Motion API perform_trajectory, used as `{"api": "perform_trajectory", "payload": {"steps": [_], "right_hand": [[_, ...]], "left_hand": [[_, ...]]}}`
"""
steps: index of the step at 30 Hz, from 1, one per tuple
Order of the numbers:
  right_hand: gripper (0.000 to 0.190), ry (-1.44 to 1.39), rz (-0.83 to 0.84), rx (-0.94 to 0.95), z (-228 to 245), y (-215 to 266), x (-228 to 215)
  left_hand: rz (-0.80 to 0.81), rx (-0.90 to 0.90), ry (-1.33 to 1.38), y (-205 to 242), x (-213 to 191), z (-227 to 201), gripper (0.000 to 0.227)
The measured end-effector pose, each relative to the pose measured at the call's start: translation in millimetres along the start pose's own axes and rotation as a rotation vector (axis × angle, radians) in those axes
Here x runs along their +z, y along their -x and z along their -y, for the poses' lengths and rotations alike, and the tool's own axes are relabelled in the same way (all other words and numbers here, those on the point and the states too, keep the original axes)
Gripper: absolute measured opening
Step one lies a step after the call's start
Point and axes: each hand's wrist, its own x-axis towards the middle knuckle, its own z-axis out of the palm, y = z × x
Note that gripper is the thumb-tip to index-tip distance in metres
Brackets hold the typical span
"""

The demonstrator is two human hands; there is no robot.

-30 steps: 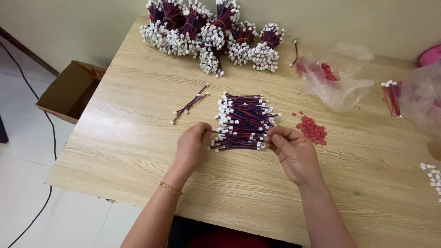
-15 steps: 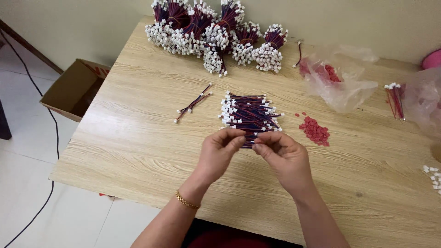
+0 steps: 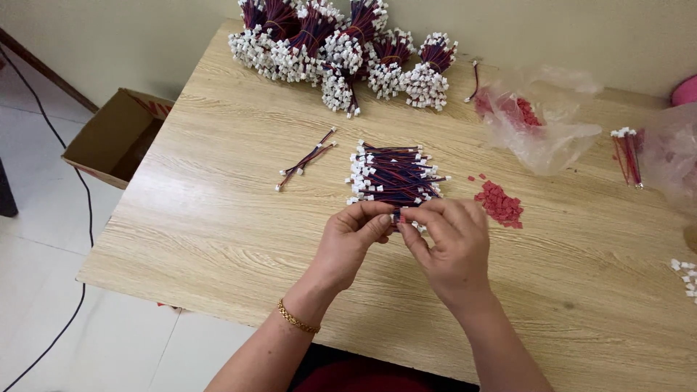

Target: Attach small red plastic connectors to the ends of wire cables

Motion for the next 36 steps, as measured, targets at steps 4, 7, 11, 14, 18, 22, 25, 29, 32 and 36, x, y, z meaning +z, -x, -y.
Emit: {"api": "perform_trajectory", "payload": {"steps": [4, 7, 11, 14, 18, 22, 25, 29, 32, 36], "right_hand": [[0.017, 0.038, 0.069, -0.039, -0.2, -3.7, -3.8], [0.01, -0.067, 0.114, 0.008, 0.4, -3.6, -1.7], [0.012, -0.251, 0.143, 0.187, 2.2, -0.8, 2.3], [0.013, -0.399, 0.176, 0.294, -2.4, 1.3, 6.1], [0.018, -0.588, 0.234, 0.396, -9.3, 3.4, 6.7], [0.016, -0.662, 0.328, 0.393, -17.8, 8.9, 8.5], [0.013, -0.777, 0.377, 0.463, -20.1, 14.2, 11.5], [0.011, -0.754, 0.38, 0.462, -27.3, 21.2, 19.9], [0.01, -0.692, 0.405, 0.489, -22.9, 9.6, 18.4], [0.016, -0.743, 0.402, 0.678, -64.5, -8.6, 8.8]], "left_hand": [[0.04, 0.0, 0.056, 0.1, -1.5, -0.2, 0.027], [0.049, -0.019, 0.109, -0.3, -2.2, 1.3, 0.03], [0.063, -0.045, 0.172, -0.2, -3.7, 0.7, 0.031], [0.079, -0.067, 0.223, 1.1, -4.4, -1.2, 0.031], [0.093, -0.06, 0.247, -0.1, -8.1, -1.2, 0.031], [0.144, -0.037, 0.228, 1.2, -14.4, -4.0, 0.036], [0.236, -0.043, 0.112, 4.7, -19.1, -9.4, 0.04], [0.272, -0.059, -0.051, 3.8, -19.0, -17.7, 0.036], [0.223, -0.054, -0.115, -7.3, -23.3, -7.8, 0.035], [0.096, 0.022, -0.217, -37.3, -37.1, -18.5, 0.028]]}}
